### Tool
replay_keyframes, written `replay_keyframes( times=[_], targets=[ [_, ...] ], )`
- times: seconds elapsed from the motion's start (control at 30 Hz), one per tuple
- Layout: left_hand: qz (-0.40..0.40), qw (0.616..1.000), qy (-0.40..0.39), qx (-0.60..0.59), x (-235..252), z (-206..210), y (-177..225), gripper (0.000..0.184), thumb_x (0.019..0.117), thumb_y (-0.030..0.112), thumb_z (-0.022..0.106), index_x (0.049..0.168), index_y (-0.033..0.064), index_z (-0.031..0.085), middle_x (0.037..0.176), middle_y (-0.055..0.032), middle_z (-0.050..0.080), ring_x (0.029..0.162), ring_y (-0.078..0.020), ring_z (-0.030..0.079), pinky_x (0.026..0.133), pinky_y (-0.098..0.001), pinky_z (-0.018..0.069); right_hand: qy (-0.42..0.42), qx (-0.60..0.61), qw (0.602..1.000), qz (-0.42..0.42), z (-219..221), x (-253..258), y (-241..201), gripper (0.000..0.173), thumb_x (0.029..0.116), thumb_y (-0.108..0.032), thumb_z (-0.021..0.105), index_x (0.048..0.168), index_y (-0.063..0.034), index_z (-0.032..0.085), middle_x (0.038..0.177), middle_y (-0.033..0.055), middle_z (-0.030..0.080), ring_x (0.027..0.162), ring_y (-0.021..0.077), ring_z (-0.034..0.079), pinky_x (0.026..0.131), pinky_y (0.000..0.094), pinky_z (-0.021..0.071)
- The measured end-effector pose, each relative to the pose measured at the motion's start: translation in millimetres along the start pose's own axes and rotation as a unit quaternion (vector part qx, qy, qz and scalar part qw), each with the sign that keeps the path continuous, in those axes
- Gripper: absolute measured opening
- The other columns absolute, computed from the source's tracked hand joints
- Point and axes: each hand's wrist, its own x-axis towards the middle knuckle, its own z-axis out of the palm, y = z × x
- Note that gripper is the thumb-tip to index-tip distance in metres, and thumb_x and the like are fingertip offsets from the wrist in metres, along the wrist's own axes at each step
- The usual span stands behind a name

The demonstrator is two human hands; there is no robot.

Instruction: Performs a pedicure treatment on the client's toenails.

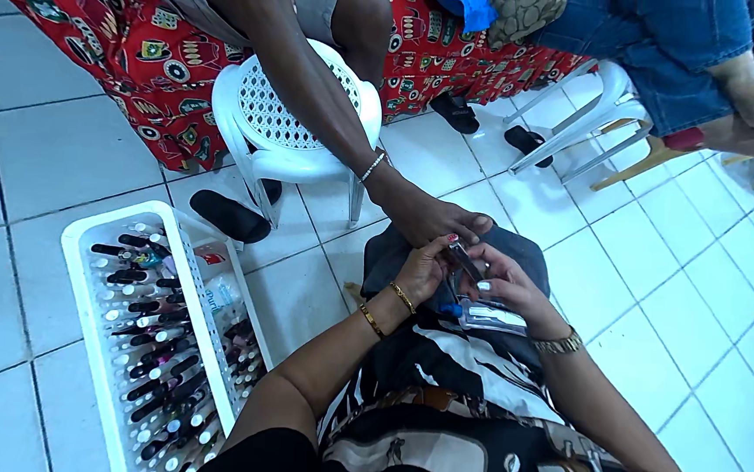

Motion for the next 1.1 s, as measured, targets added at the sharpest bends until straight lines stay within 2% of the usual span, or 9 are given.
replay_keyframes(
  times=[0.07,0.2,0.53,0.77,0.87,1.1],
  targets=[
    [-0.008,1.0,0.003,-0.007,1.3,1.5,0.0,0.017,0.1056,0.015,0.052,0.096,0.0082,0.064,0.086,-0.0037,0.068,0.081,-0.0154,0.068,0.084,-0.0316,0.0575,0.053,-0.051,0.996,0.047,-2.2,-17.3,-4.0,0.032,0.0894,-0.025,0.061,0.118,-0.0118,0.055,0.081,-0.0111,0.069,0.063,-0.0017,0.061,0.058,0.0164,0.0509],
    [-0.011,1.0,0.017,-0.012,2.1,3.8,-1.4,0.014,0.1036,0.015,0.057,0.096,0.0079,0.066,0.089,-0.0042,0.07,0.082,-0.0162,0.071,0.083,-0.0314,0.0597,0.099,-0.062,0.99,0.075,1.8,-32.4,-3.5,0.028,0.0907,-0.019,0.059,0.117,-0.0106,0.054,0.076,-0.0125,0.067,0.054,-0.0054,0.054,0.049,0.0122,0.0434],
    [0.02,0.999,0.038,-0.018,1.1,6.2,-4.0,0.01,0.1019,0.009,0.058,0.095,0.0078,0.066,0.084,-0.0026,0.068,0.077,-0.0134,0.068,0.082,-0.0292,0.0584,0.116,-0.037,0.99,0.07,7.7,-26.6,0.2,0.029,0.093,-0.023,0.06,0.118,-0.0101,0.052,0.075,-0.0112,0.069,0.053,-0.0056,0.054,0.049,0.0114,0.043],
    [0.025,0.999,0.036,-0.028,3.0,5.2,-4.9,0.007,0.1001,0.008,0.061,0.097,0.0075,0.067,0.084,-0.0027,0.069,0.076,-0.0135,0.068,0.082,-0.0296,0.0585,0.131,-0.036,0.986,0.092,10.8,-23.3,-1.2,0.027,0.0946,-0.02,0.057,0.119,-0.0091,0.052,0.075,-0.0103,0.069,0.051,-0.0048,0.054,0.049,0.0112,0.0435],
    [0.031,0.999,0.034,-0.028,3.3,5.2,-5.5,0.003,0.0998,0.008,0.061,0.099,0.009,0.063,0.085,-0.002,0.066,0.076,-0.0129,0.066,0.082,-0.0302,0.0577,0.135,-0.039,0.986,0.086,12.7,-21.7,0.1,0.029,0.094,-0.018,0.058,0.12,-0.0075,0.052,0.074,-0.0096,0.069,0.052,-0.0045,0.056,0.049,0.0115,0.0443],
    [0.036,0.999,0.031,-0.023,4.9,4.6,-7.0,0.007,0.1003,0.007,0.06,0.097,0.0076,0.066,0.085,-0.0034,0.067,0.076,-0.0134,0.066,0.082,-0.0299,0.0576,0.14,-0.052,0.987,0.065,21.9,-21.2,4.6,0.033,0.0954,-0.017,0.059,0.124,-0.0051,0.049,0.08,-0.0087,0.071,0.057,-0.0034,0.058,0.053,0.013,0.0466]
  ],
)
